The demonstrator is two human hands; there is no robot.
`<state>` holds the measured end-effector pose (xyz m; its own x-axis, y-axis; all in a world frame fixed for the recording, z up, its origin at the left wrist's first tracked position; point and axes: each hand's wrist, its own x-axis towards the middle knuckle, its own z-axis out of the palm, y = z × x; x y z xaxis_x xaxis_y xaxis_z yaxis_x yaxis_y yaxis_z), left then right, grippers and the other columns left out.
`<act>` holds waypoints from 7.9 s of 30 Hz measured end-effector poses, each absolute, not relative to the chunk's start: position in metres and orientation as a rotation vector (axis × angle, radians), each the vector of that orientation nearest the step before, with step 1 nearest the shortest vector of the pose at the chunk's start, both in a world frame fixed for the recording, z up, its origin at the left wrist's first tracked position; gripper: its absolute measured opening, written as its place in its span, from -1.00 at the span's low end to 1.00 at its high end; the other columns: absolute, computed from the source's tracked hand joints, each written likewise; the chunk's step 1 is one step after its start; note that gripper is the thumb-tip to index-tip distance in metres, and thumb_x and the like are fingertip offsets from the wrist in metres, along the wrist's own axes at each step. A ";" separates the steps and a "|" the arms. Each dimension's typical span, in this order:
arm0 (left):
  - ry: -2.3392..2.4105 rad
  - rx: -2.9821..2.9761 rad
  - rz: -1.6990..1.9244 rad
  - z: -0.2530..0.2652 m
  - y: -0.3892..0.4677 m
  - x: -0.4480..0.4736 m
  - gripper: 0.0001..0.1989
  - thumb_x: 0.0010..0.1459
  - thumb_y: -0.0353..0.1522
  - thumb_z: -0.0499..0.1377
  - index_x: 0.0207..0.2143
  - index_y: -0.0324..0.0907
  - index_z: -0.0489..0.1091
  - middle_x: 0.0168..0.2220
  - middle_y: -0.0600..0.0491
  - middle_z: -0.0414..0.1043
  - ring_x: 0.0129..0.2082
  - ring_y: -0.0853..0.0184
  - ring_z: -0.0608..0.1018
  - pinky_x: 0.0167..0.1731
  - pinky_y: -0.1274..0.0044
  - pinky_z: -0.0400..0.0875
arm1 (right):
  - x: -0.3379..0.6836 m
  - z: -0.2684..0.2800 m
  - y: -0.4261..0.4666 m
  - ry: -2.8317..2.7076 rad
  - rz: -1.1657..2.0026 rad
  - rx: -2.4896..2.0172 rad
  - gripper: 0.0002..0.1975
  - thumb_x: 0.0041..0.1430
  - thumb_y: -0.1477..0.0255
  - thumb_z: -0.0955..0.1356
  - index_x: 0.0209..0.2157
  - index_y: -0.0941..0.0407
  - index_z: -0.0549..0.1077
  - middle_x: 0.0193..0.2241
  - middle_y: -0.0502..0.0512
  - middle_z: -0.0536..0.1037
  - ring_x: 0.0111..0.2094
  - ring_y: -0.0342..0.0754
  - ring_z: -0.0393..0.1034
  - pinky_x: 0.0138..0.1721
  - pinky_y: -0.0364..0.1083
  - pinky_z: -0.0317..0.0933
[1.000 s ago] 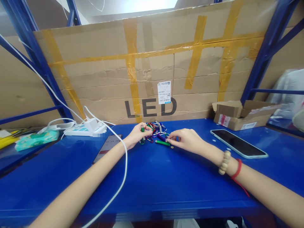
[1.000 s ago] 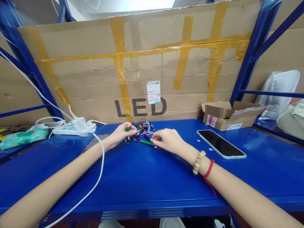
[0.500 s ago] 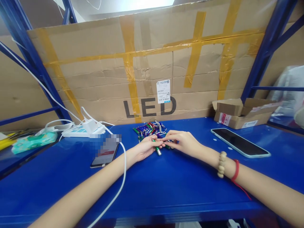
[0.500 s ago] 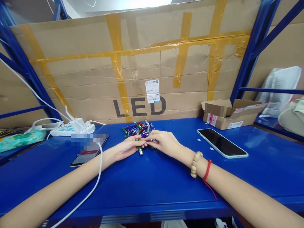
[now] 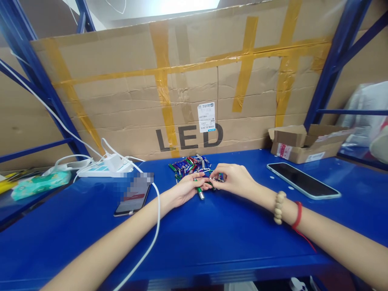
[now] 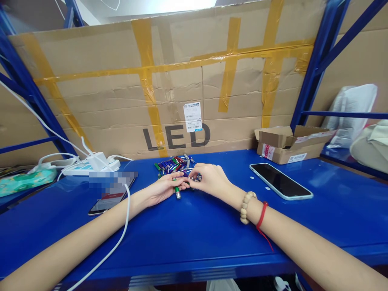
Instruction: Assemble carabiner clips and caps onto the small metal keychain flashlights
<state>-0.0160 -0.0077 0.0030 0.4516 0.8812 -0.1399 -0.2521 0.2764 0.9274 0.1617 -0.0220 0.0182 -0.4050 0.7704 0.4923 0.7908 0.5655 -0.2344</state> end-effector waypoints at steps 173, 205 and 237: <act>0.987 1.187 1.156 0.010 -0.027 -0.007 -0.46 0.00 0.16 -0.12 -0.52 -0.13 0.00 -0.78 0.29 -0.10 -0.81 0.57 -0.04 -0.79 0.71 -0.16 | 0.143 0.017 -0.041 -2.314 0.167 -1.151 -0.68 0.09 0.16 0.28 -0.48 0.07 0.54 -0.54 -0.03 0.51 -0.52 -0.19 0.30 -0.52 -0.20 -0.02; 0.884 1.443 1.209 0.002 -0.031 -0.001 -0.60 0.00 -0.03 0.08 -0.43 -0.21 0.21 -0.50 0.17 0.20 -0.68 0.60 0.22 -0.82 0.75 0.03 | 0.147 0.011 -0.021 -1.591 0.767 -1.009 -0.51 0.00 0.09 0.31 -0.24 0.22 0.53 -0.72 -0.08 0.28 -0.68 -0.24 0.07 -0.65 -0.20 0.05; 0.882 1.473 1.210 -0.004 -0.026 -0.003 -0.68 0.09 -0.09 0.02 -0.35 -0.17 0.15 -0.47 0.14 0.21 -0.62 0.52 0.34 -0.83 0.73 0.11 | 0.146 0.008 -0.021 -1.732 0.834 -0.978 -0.54 -0.02 0.21 0.35 -0.10 0.16 0.46 -0.41 0.08 0.52 -0.68 -0.26 0.21 -0.72 -0.22 0.11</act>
<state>-0.0026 -0.0261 -0.0043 0.2350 0.9404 0.2456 -0.0540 -0.2397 0.9694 0.1460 -0.0211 0.0077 -0.2336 0.8877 0.3968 0.2431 0.4485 -0.8601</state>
